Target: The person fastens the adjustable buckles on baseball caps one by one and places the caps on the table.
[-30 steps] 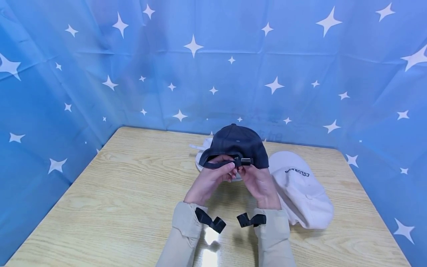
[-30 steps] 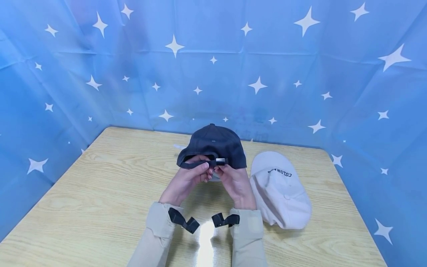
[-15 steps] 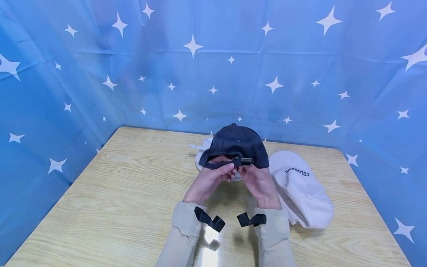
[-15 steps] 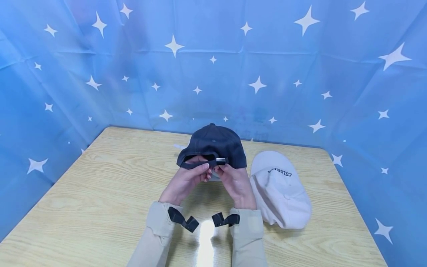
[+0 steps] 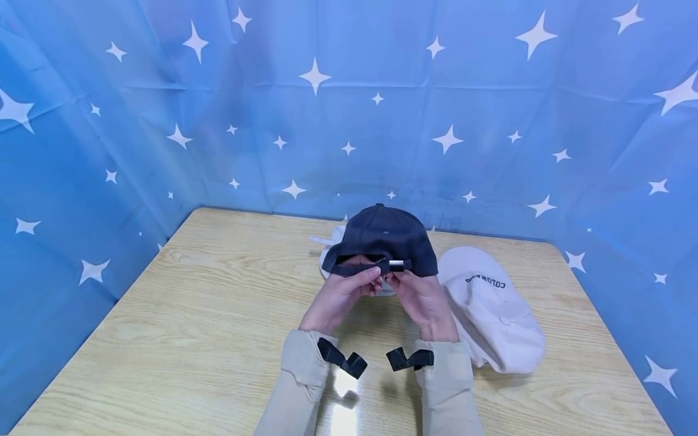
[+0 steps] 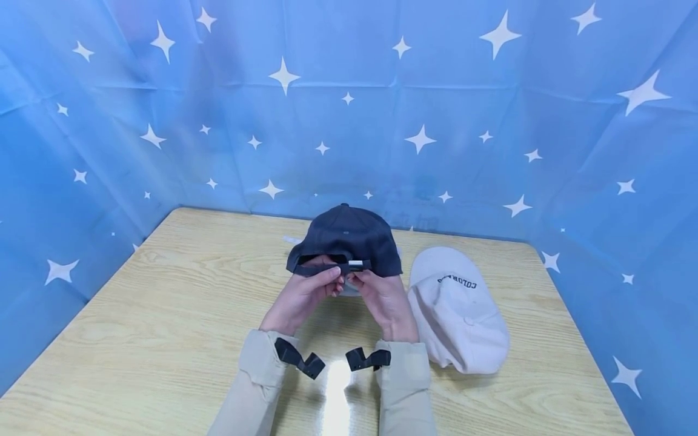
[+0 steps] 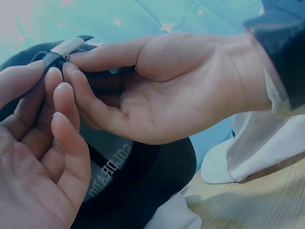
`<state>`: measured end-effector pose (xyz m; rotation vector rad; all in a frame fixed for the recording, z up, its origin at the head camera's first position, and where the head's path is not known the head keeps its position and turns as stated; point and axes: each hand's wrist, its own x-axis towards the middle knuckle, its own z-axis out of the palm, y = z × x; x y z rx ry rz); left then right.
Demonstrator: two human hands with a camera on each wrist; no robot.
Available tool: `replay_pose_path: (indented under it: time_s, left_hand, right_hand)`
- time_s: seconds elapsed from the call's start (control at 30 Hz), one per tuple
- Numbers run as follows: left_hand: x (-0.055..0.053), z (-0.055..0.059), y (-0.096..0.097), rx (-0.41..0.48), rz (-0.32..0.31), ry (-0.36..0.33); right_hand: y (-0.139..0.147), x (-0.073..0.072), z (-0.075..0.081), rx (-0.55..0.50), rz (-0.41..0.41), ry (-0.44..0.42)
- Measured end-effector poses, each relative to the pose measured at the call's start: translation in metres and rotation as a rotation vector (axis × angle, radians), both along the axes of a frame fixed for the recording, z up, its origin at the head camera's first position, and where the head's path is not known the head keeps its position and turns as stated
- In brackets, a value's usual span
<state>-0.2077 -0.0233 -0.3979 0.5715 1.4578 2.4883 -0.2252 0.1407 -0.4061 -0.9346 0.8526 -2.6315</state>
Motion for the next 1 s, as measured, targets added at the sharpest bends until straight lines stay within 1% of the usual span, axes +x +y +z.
replay_pose_path:
  time_s: [0.07,0.13,0.37,0.5,0.6,0.8,0.9,1.0]
  left_hand:
    - [0.001,-0.002,-0.001,0.008,-0.004,-0.005]
    - [0.001,-0.005,-0.002,0.019,-0.011,0.005]
    - [0.005,-0.017,-0.002,0.043,-0.033,0.064]
    - [0.010,-0.027,-0.001,0.062,-0.041,0.054]
    - [0.015,-0.033,0.000,0.082,-0.050,0.039]
    - [0.026,-0.041,0.004,0.106,-0.064,0.036]
    - [0.031,-0.046,0.007,0.135,-0.070,0.035]
    - [0.036,-0.048,0.010,0.174,-0.084,0.035]
  right_hand:
    - [0.000,0.001,-0.001,0.019,0.003,-0.004]
    - [-0.001,0.002,-0.002,0.031,0.004,-0.011]
    - [-0.002,0.007,-0.011,0.096,-0.025,0.005]
    - [-0.002,0.010,-0.019,0.187,-0.048,0.020]
    - [0.000,0.012,-0.025,0.224,-0.044,0.025]
    - [0.007,0.017,-0.034,0.213,0.016,0.061]
    - [0.011,0.020,-0.036,0.206,0.027,0.054]
    - [0.013,0.022,-0.039,0.206,0.018,0.028]
